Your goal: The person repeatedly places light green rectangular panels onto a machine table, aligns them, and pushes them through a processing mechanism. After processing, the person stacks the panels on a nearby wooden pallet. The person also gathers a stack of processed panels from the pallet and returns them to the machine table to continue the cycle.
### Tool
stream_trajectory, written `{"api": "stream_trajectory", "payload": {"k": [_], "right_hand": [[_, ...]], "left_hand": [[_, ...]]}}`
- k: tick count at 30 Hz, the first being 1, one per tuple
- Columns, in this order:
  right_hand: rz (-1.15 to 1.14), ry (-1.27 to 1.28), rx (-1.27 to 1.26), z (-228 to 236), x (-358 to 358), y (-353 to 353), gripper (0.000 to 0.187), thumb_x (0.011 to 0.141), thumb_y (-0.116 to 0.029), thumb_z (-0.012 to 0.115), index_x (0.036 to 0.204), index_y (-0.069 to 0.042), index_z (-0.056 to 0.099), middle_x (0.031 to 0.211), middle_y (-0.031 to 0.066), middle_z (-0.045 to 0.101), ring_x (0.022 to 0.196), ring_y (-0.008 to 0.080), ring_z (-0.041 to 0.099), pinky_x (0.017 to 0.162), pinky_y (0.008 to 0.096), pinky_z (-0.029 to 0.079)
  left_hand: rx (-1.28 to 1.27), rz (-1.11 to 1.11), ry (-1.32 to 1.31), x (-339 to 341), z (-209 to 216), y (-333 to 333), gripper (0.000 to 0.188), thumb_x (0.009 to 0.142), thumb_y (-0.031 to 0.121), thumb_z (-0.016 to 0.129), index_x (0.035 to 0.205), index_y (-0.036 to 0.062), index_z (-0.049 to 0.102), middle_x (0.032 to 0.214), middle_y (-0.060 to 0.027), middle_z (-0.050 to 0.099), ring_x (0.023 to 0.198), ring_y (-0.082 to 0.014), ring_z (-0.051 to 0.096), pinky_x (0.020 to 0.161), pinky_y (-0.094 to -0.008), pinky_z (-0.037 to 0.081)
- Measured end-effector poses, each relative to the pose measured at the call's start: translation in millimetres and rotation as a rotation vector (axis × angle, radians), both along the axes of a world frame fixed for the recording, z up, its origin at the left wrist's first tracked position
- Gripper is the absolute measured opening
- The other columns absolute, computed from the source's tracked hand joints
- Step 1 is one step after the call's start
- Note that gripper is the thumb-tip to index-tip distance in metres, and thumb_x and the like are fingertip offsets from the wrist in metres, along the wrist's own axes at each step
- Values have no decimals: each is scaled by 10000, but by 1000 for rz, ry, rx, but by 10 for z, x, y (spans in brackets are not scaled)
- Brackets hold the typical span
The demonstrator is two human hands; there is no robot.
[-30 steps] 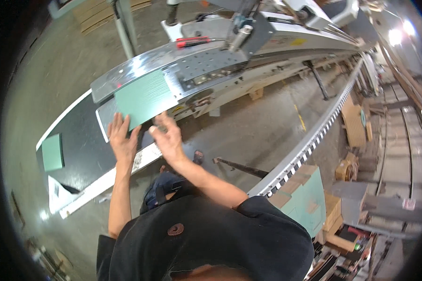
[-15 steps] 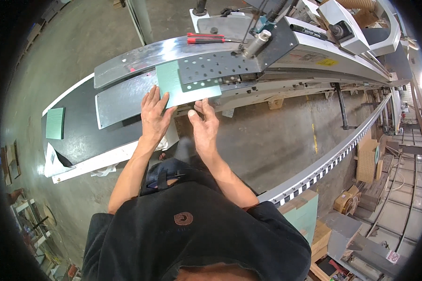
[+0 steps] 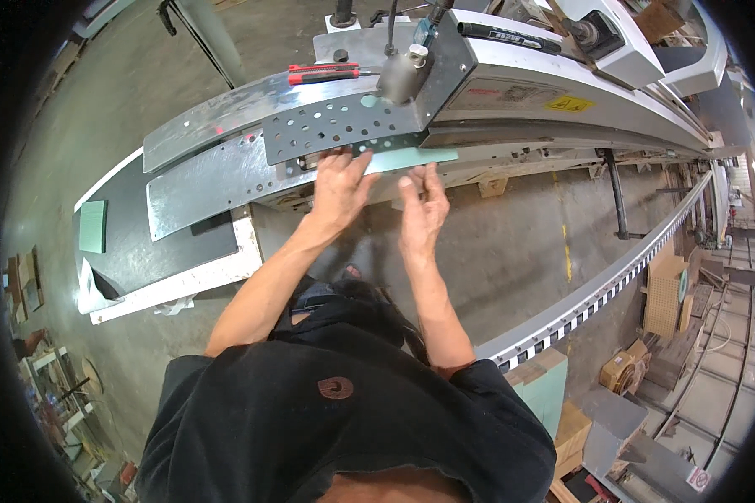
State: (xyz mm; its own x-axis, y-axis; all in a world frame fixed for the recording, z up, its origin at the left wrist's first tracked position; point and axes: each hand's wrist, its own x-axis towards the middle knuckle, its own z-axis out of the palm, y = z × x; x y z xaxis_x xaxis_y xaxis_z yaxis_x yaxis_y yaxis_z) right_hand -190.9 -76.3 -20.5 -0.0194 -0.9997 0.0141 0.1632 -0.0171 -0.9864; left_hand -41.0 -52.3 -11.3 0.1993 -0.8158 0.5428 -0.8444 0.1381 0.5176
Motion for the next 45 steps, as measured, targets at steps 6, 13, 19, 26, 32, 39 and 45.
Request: {"api": "stream_trajectory", "payload": {"k": [6,13,19,26,32,39,45], "right_hand": [[-68,-41,44,48,-211,-250,514,880,-60,667,1351,76,514,1294,162,588,1150,217,561,995,338,444],[132,210,74,-96,210,643,311,933,-137,660,1199,21,634,937,18,638,793,91,558,719,238,472],[891,344,67,-70,1639,1831,341,939,-140,645,1225,45,627,1038,106,704,891,148,643,786,278,524],[1170,341,73,132,3602,2718,545,944,-233,628,1387,47,478,1287,205,611,1145,258,596,976,362,472],[920,762,-482,-56,5053,3037,731,898,-309,632,1415,129,358,1380,335,459,1320,456,388,1124,484,314],[618,560,-597,-517,5756,3180,686,843,-190,661,1379,140,388,1333,316,472,1231,468,428,1090,499,324],[557,138,-236,220,5346,3087,477,851,-16,632,1322,0,552,1186,181,544,1130,316,534,998,371,426]], "left_hand": [[-39,-62,3,-146,207,-16,397,771,130,764,1139,15,670,969,-163,683,901,-372,647,823,-444,513],[-31,-113,74,870,539,1667,228,795,61,740,1021,38,718,976,-133,717,863,-271,697,752,-362,570],[-174,761,301,3126,488,2825,272,843,73,667,1107,14,694,1124,-190,690,1038,-321,677,868,-373,544],[170,1210,-329,6105,-594,3865,507,848,209,670,1294,3,549,1357,-215,549,1300,-420,463,1048,-506,413],[279,1180,-110,6556,-886,4239,465,819,256,706,1197,6,603,1213,-196,612,1112,-417,560,933,-513,468],[131,994,76,5473,-723,4077,446,731,195,783,1087,-48,668,1124,-261,628,1049,-432,578,889,-480,479],[52,938,576,4714,-93,4276,475,828,196,789,1186,-81,644,1163,-163,612,981,-239,578,856,-343,477]]}}
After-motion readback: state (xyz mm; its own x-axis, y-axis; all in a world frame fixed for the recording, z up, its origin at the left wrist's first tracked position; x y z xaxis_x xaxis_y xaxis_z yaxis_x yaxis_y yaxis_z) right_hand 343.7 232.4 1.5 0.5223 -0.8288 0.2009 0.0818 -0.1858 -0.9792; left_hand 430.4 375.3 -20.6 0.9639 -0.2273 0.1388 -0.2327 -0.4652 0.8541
